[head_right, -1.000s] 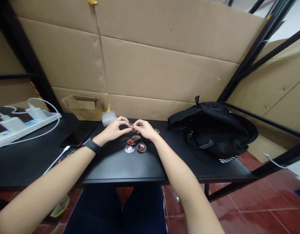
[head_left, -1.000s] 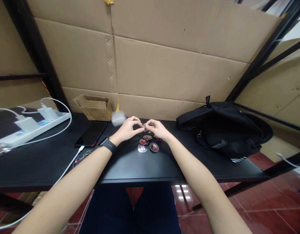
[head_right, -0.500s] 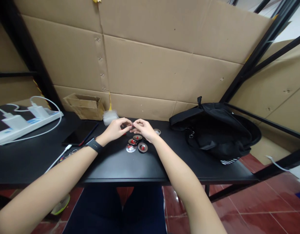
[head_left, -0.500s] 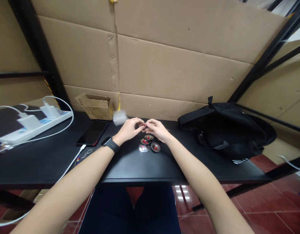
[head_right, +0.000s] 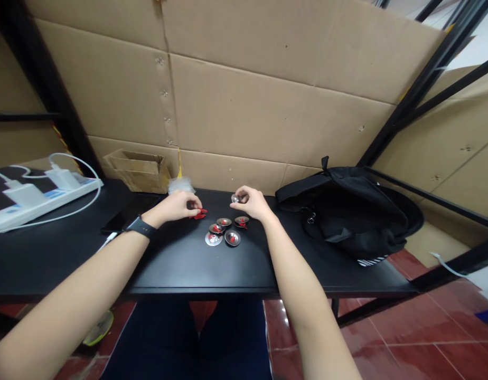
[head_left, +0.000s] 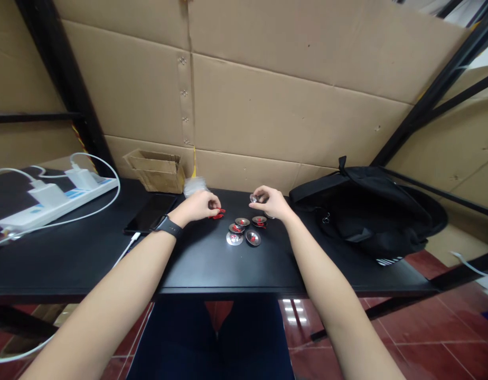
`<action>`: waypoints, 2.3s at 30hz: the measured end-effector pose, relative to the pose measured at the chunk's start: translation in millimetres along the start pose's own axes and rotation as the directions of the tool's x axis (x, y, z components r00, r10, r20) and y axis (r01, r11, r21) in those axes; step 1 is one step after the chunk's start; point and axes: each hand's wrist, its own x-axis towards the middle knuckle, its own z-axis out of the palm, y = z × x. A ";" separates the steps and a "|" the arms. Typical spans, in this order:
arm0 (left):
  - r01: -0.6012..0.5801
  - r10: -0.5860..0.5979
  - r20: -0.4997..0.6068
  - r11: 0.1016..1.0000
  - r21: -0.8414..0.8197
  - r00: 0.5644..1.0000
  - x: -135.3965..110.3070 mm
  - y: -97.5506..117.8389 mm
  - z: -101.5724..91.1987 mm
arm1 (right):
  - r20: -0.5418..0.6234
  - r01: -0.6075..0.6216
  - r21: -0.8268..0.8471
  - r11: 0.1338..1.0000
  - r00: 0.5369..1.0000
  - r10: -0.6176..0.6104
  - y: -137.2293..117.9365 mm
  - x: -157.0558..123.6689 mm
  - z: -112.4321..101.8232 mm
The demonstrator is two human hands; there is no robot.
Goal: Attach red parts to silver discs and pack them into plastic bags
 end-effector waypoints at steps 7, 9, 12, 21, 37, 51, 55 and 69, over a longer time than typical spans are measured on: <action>0.010 -0.012 0.075 1.000 0.028 0.997 -2.2 -9.4 -1.1 | 0.190 -0.137 -0.289 0.947 0.962 0.197 41.6 -3.6 -35.5; -0.021 0.020 0.057 0.999 0.026 0.998 -1.6 -4.2 1.8 | 0.235 -0.153 -0.291 0.944 0.945 0.226 49.4 -4.8 -37.7; -0.127 0.126 0.031 0.992 0.016 0.991 -0.1 11.3 10.5 | 0.240 -0.158 -0.294 0.943 0.942 0.233 55.2 -5.8 -39.7; -0.322 0.284 0.189 0.923 0.212 0.940 3.4 49.2 40.7 | 0.286 -0.151 -0.338 0.929 0.924 0.254 60.5 -4.6 -40.3; -0.221 0.220 0.035 0.944 0.245 0.975 7.1 43.1 47.1 | 0.234 0.052 -0.111 0.992 0.972 -0.024 5.8 -2.8 -9.2; -0.019 -0.034 -0.266 0.981 -0.192 0.963 6.0 43.4 28.7 | 0.169 0.121 0.167 0.979 0.974 -0.149 -17.7 -6.4 35.4; -0.121 0.127 -0.160 0.992 0.046 0.979 4.4 30.6 19.5 | 0.112 0.129 -0.097 0.987 0.987 -0.118 -4.4 -0.9 11.1; -0.151 0.118 0.143 0.957 0.247 0.983 -0.1 4.5 14.1 | 0.259 -0.215 -0.323 0.922 0.916 0.305 56.3 -6.6 -47.3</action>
